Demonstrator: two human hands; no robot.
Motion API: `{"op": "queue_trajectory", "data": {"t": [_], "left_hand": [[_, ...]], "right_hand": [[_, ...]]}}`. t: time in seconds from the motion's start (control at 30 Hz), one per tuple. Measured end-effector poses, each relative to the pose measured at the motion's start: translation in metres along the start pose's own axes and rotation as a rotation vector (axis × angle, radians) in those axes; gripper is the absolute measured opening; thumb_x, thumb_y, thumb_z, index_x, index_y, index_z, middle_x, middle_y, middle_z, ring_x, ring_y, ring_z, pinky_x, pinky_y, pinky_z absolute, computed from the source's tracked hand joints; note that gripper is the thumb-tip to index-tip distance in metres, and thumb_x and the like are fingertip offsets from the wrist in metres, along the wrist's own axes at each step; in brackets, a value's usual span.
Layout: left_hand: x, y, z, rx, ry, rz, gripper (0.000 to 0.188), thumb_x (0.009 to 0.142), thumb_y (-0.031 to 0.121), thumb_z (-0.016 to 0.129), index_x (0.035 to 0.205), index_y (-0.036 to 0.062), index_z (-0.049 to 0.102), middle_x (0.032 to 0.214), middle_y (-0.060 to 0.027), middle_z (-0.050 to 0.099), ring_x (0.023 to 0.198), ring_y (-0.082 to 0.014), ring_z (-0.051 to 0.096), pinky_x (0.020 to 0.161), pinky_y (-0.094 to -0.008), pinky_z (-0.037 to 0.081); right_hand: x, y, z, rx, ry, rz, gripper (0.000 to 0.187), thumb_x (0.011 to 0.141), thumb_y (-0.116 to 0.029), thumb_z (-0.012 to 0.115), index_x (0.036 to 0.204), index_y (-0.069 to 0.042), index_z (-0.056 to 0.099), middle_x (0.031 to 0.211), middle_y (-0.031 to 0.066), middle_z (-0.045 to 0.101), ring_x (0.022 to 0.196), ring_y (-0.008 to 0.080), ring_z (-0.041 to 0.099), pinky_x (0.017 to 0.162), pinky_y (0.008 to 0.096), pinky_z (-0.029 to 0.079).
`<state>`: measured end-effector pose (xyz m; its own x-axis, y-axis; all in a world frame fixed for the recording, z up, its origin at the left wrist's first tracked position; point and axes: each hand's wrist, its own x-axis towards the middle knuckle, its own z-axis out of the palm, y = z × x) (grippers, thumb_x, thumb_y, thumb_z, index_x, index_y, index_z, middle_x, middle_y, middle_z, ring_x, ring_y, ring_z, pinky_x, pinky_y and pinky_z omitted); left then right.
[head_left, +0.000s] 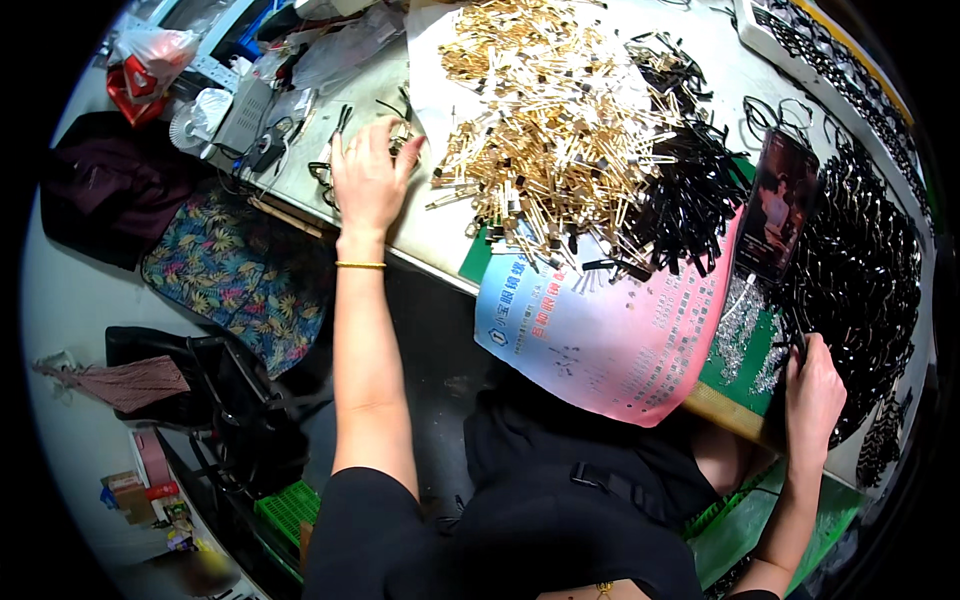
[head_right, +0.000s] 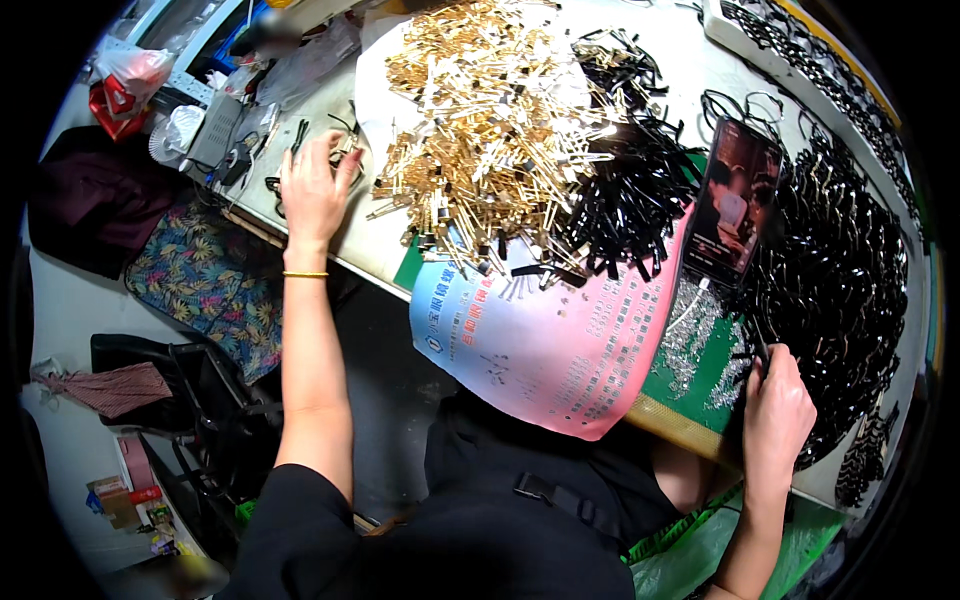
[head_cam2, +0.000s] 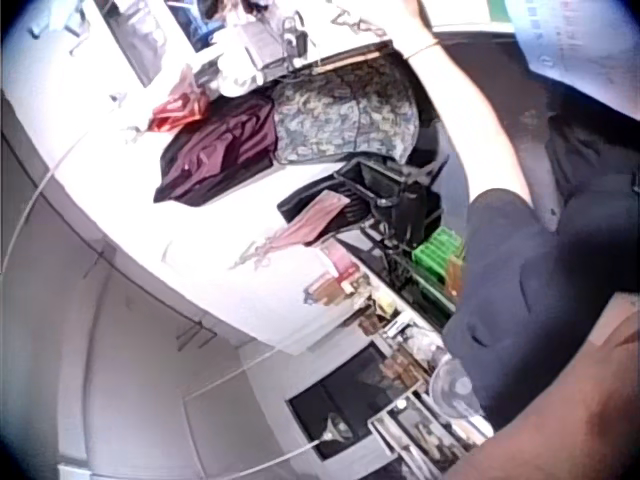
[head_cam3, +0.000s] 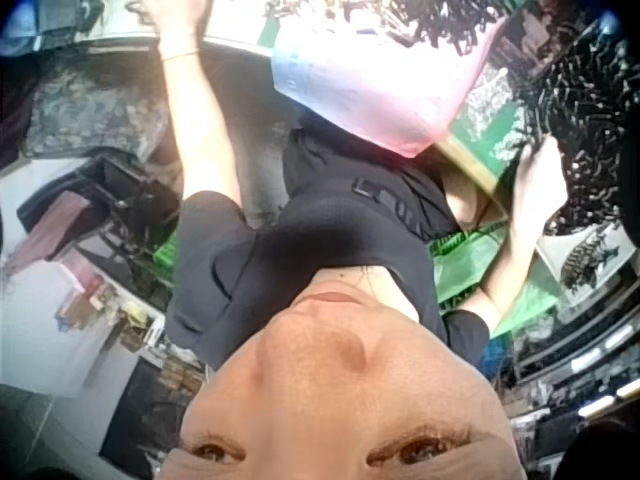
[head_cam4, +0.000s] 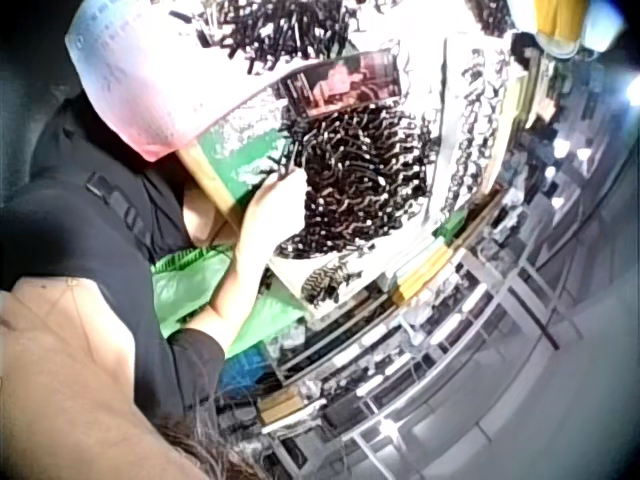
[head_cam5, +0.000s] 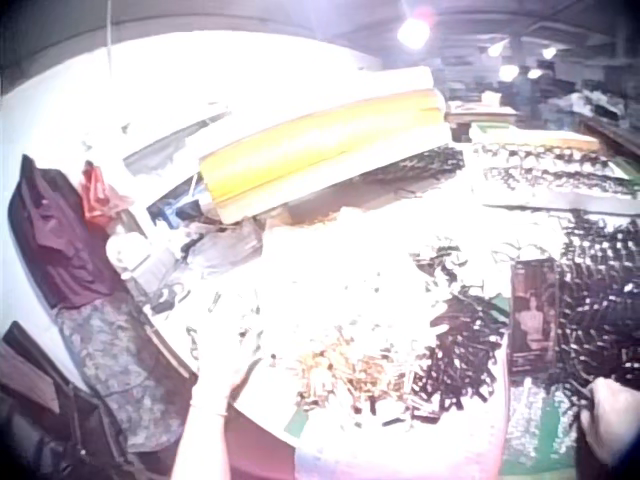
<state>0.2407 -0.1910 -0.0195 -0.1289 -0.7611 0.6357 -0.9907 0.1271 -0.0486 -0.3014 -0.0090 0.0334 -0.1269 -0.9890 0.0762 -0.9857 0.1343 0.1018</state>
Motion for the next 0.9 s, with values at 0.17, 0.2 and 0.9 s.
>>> {"op": "queue_trajectory", "data": {"t": [0.17, 0.2, 0.9], "left_hand": [[0.016, 0.007, -0.004, 0.048, -0.003, 0.252, 0.054, 0.092, 0.044, 0.069, 0.135, 0.0150, 0.057, 0.138, -0.0050, 0.056, 0.123, -0.0289, 0.055, 0.111, -0.0475, 0.036], [0.015, 0.013, -0.009, 0.121, 0.089, 0.187, 0.058, 0.088, 0.047, 0.072, 0.134, 0.0151, 0.057, 0.134, -0.0067, 0.060, 0.120, -0.0296, 0.057, 0.115, -0.0501, 0.032], [0.002, 0.067, -0.069, -0.758, -0.229, -0.345, 0.014, 0.101, 0.008, 0.061, 0.109, 0.0008, 0.068, 0.096, -0.0037, 0.070, 0.087, -0.0111, 0.062, 0.078, -0.0267, 0.049]], "right_hand": [[-0.009, 0.005, -0.009, 0.225, 0.185, -0.045, 0.014, 0.095, -0.008, 0.065, 0.107, -0.004, 0.063, 0.092, 0.0136, 0.065, 0.077, 0.0328, 0.066, 0.068, 0.0378, 0.053], [-0.012, 0.005, -0.015, 0.295, 0.194, -0.037, 0.012, 0.094, -0.006, 0.065, 0.106, -0.002, 0.063, 0.092, 0.0131, 0.063, 0.076, 0.0306, 0.064, 0.069, 0.0355, 0.052], [-0.109, 0.019, -0.001, 1.779, -0.147, 0.420, 0.016, 0.097, -0.001, 0.061, 0.094, -0.004, 0.046, 0.091, 0.0169, 0.068, 0.056, 0.0107, 0.059, 0.046, 0.0209, 0.046]]}}
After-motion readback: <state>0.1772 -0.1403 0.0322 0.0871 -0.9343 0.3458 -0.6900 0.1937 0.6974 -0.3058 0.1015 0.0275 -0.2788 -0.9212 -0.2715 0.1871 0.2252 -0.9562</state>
